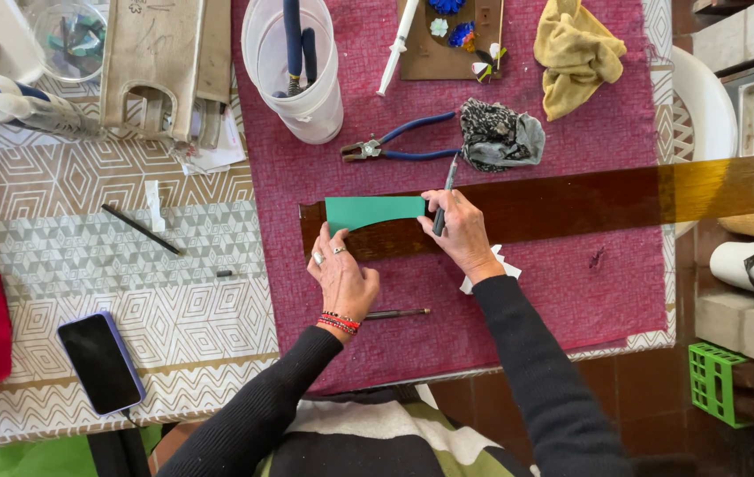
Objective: Cleaning and marking a glass strip for a craft project.
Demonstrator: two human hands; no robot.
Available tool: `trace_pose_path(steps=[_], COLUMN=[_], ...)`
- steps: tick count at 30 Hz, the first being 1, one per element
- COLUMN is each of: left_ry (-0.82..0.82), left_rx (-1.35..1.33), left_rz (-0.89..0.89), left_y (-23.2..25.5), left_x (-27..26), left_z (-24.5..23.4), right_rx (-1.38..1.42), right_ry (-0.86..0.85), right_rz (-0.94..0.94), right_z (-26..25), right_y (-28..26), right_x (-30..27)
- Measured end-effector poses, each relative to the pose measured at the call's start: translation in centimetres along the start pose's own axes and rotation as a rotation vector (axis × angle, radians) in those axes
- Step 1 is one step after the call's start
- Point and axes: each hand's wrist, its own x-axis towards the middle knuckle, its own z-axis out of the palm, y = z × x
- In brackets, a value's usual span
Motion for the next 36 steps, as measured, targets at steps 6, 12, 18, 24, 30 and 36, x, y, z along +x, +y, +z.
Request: trace_pose_path(steps=[6,12,18,24,30,36], left_ry=[0.075,0.044,-0.067,-0.155,-0.19,-0.198], left_rx=[-0.08,-0.083,0.014,0.189,0.292,0.331], left_rz=[0.024,0.216,0.417,0.474,0.491,0.483], left_y=[0.5,1.4,2.5,3.5,2.9,3.2], left_x=[2.0,5.3,7.0,6.3,6.1,6.2], left_z=[-0.3,1.1,2.2,1.0,1.6,1.5], right_rx=[0.028,0.039,-0.058,-0.094,-0.13,-0.158], right_ry=[0.075,0.217,0.242,0.253,0.223,0.2], right_rz=[0.094,0.311,0.504,0.546,0.519,0.417], right_z=[-0.1,1.3,4.3,4.8,4.7,3.9], right_y=[-0.3,-3.6,-7.2,-7.9,-7.8,-7.5], right_x=[-3.5,-9.4,-11.8,-11.8,-11.9,-11.8])
